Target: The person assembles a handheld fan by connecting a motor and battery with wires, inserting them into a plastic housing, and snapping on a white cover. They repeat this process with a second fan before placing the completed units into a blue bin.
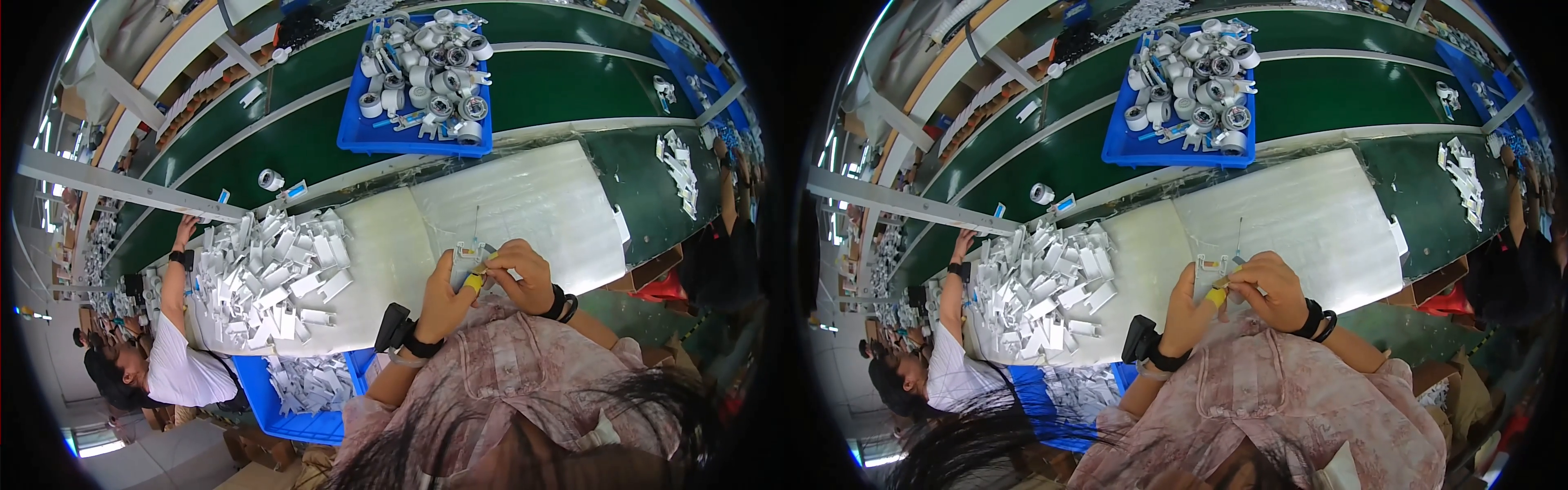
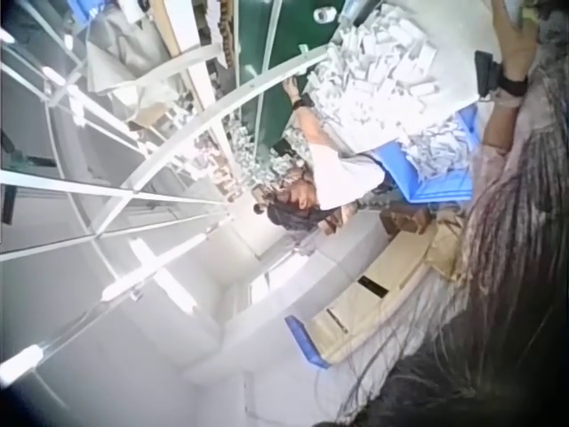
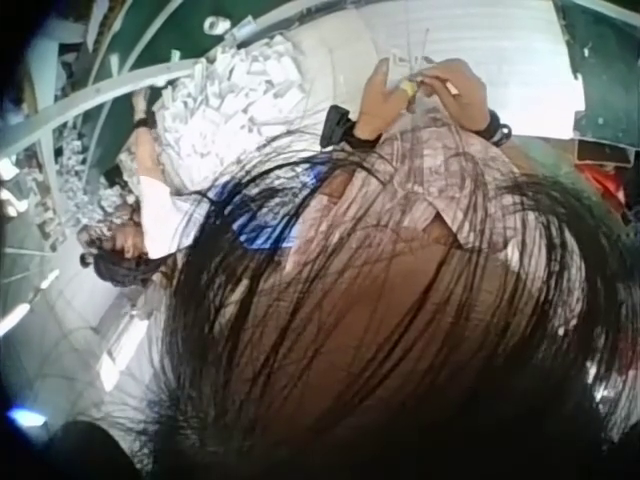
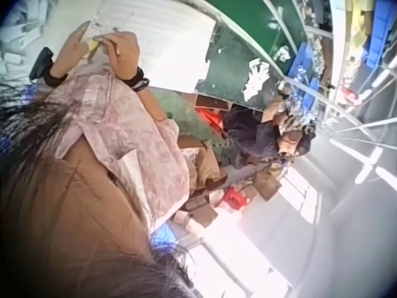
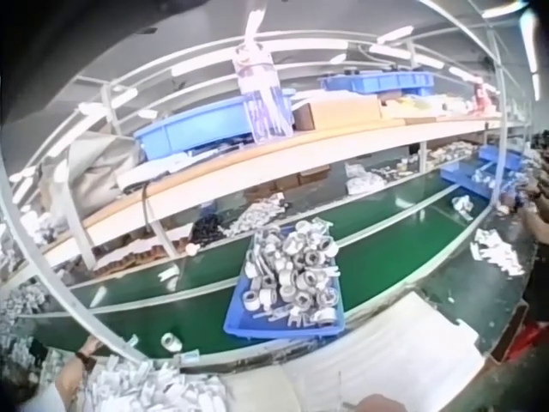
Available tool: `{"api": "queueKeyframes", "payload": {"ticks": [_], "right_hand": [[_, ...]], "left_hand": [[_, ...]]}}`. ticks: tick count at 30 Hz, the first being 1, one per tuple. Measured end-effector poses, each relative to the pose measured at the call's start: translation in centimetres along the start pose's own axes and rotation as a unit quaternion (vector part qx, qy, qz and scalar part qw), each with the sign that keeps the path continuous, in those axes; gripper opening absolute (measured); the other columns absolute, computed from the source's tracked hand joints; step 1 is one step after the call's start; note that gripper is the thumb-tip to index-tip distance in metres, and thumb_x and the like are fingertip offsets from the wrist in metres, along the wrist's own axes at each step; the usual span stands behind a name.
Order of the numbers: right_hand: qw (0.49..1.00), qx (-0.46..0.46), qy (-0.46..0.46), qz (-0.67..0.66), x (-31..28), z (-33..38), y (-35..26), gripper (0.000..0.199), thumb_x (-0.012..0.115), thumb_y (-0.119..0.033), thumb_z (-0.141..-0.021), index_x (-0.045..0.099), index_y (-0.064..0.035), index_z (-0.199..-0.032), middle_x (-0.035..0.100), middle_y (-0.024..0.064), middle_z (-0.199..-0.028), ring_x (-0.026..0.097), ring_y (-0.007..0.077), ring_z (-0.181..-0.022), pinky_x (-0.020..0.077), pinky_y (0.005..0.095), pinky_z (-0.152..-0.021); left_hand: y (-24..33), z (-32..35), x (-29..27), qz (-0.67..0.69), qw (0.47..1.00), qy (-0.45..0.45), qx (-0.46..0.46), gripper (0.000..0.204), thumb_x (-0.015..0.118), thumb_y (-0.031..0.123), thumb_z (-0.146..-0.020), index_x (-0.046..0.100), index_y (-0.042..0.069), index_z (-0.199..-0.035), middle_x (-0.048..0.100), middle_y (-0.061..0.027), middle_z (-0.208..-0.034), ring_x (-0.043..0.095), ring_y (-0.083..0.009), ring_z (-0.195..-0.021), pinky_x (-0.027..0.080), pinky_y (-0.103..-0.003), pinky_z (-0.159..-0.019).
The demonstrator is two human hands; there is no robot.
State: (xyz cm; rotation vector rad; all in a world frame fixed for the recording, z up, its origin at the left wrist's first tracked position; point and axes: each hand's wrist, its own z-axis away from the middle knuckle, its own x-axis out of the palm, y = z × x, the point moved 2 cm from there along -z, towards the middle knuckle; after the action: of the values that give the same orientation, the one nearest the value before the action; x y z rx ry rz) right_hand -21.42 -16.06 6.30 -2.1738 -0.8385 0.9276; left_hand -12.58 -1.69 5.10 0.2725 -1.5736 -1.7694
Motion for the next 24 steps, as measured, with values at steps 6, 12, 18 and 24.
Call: {"api": "queueKeyframes", "payload": {"ticks": [6, 12, 18, 24], "right_hand": [[0.999, -0.03, 0.009, 0.042, -0.31, 0.35, 0.17, 0.025, 0.078, -0.001, -0.069, 0.07, -0.0085, -0.091, 0.06, 0.0073, -0.089, 0.056, 0.027, -0.081, 0.0469, 0.0356, -0.071], [0.998, -0.039, 0.008, 0.051, -0.44, 0.14, -0.11, 0.029, 0.079, 0.003, -0.066, 0.07, -0.0068, -0.092, 0.059, 0.0062, -0.087, 0.055, 0.0257, -0.082, 0.0453, 0.0348, -0.072], [0.996, -0.057, 0.019, 0.063, -0.48, 0.1, -0.2, 0.03, 0.079, 0.003, -0.066, 0.07, -0.0074, -0.093, 0.057, 0.0058, -0.085, 0.053, 0.0257, -0.081, 0.0447, 0.0351, -0.072], [0.995, -0.07, 0.021, 0.066, -0.41, -0.14, -0.24, 0.028, 0.079, -0.001, -0.064, 0.07, -0.0098, -0.09, 0.056, 0.0053, -0.084, 0.053, 0.0258, -0.077, 0.0439, 0.0349, -0.068]], "left_hand": [[0.02, 0.24, 0.5, -0.038, 0.999, 0.004, 0.015, 0.036, 0.051, -0.003, -0.08, 0.048, 0.0, -0.115, 0.061, -0.0067, -0.089, 0.057, -0.0094, -0.069, 0.049, -0.024, -0.055], [-0.11, 0.29, 0.56, -0.064, 0.997, -0.007, 0.035, 0.035, 0.053, 0.001, -0.081, 0.046, -0.001, -0.115, 0.06, -0.0098, -0.086, 0.057, -0.0114, -0.069, 0.047, -0.026, -0.057], [0.15, 0.46, 0.72, -0.104, 0.994, -0.007, 0.04, 0.033, 0.053, 0.002, -0.082, 0.046, -0.001, -0.115, 0.06, -0.014, -0.085, 0.058, -0.018, -0.071, 0.047, -0.03, -0.063], [0.54, 0.52, 0.93, -0.129, 0.99, 0.003, 0.055, 0.032, 0.052, 0.003, -0.083, 0.046, -0.001, -0.114, 0.061, -0.0172, -0.086, 0.06, -0.0253, -0.074, 0.047, -0.034, -0.067]]}}
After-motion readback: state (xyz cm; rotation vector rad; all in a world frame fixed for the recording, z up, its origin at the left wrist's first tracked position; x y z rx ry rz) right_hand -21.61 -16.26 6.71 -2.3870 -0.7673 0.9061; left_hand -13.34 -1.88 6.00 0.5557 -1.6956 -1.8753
